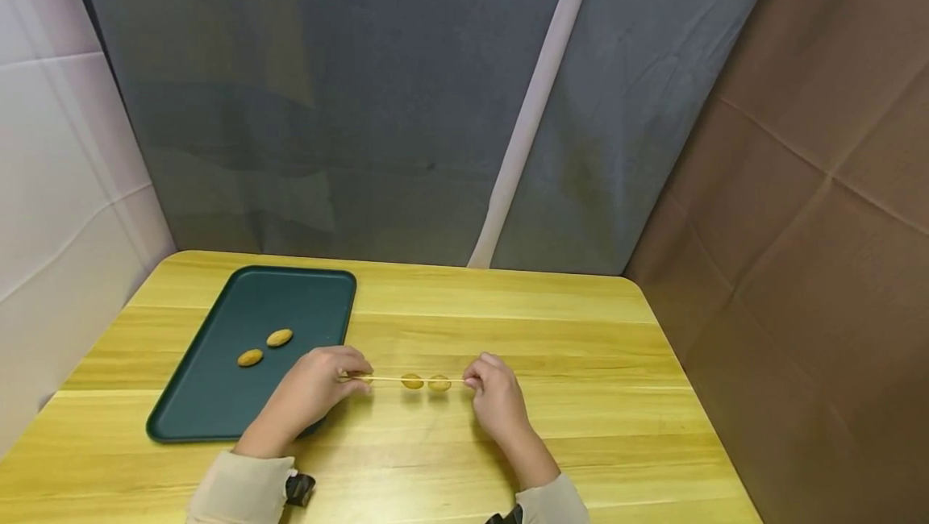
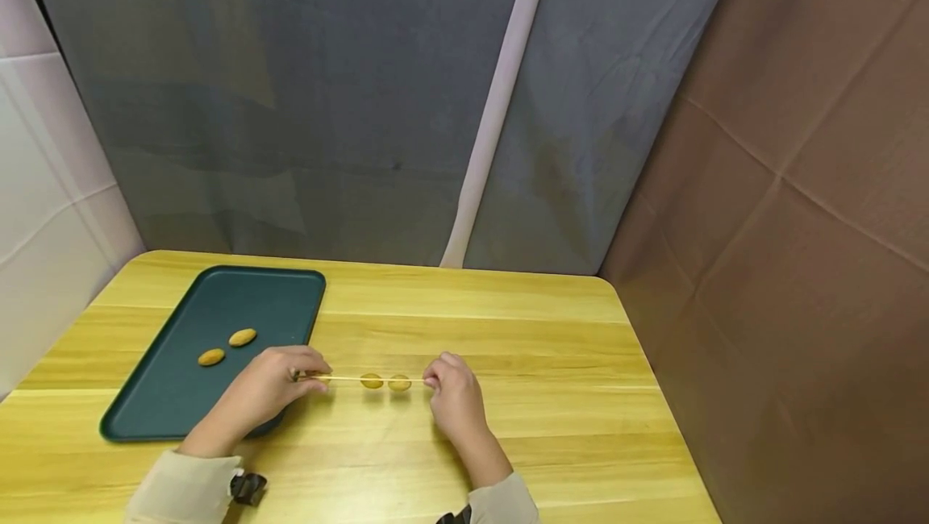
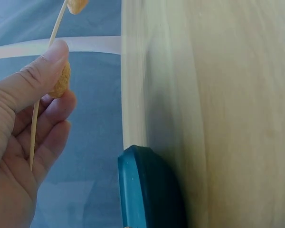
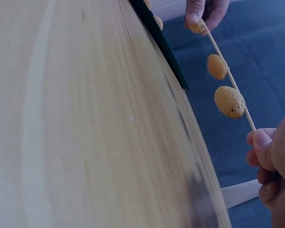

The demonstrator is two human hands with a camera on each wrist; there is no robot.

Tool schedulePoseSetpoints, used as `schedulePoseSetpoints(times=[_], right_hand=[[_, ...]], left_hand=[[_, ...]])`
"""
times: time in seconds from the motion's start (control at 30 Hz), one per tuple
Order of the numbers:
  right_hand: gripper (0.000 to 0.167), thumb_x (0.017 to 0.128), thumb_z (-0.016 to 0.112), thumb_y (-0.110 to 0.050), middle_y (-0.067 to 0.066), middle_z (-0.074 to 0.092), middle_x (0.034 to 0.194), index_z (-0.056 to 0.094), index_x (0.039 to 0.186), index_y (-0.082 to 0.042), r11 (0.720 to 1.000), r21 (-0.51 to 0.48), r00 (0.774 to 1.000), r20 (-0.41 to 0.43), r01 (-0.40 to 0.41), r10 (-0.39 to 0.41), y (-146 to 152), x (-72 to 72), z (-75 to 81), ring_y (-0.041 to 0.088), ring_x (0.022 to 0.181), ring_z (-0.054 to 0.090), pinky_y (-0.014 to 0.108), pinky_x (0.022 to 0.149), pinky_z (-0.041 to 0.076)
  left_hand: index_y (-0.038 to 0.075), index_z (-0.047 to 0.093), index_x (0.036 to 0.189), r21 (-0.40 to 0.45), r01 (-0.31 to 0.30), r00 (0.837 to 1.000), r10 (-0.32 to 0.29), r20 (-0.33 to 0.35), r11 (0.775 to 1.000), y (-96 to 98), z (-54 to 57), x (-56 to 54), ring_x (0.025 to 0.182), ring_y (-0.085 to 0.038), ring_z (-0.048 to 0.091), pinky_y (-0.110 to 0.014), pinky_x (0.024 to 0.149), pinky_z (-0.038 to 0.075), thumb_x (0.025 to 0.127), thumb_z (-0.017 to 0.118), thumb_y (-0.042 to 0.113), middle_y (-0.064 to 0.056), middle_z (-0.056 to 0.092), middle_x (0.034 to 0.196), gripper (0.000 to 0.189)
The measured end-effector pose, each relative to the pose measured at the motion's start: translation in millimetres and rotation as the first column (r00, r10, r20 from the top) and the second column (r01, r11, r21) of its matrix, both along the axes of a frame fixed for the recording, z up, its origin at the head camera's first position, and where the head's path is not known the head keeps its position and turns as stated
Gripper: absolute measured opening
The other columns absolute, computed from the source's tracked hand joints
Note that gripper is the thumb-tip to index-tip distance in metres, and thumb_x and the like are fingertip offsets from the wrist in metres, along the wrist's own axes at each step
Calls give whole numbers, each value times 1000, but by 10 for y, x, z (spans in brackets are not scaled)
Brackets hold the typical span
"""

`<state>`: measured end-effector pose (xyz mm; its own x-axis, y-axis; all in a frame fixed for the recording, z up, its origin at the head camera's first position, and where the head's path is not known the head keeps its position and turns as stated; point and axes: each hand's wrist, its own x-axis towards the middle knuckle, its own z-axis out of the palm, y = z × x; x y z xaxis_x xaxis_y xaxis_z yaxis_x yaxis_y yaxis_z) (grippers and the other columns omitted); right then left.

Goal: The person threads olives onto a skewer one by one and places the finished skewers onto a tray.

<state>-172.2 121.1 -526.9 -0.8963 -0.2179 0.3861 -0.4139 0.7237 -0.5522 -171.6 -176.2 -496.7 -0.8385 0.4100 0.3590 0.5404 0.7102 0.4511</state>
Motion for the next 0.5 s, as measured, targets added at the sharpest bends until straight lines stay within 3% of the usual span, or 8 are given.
schedulePoseSetpoints(times=[0.5], right_hand=[[12,85,76,2,-5,61,81,71,81,-7,1000,15,1000,-30,-9,9,2,15,0,12,78,62,22,69,55]], left_hand=[[14,81,93,-55,25,999,-27,-38,998,102,11,10,87,-13,70,-32,76,58,75,89,16,9,74,94,20]])
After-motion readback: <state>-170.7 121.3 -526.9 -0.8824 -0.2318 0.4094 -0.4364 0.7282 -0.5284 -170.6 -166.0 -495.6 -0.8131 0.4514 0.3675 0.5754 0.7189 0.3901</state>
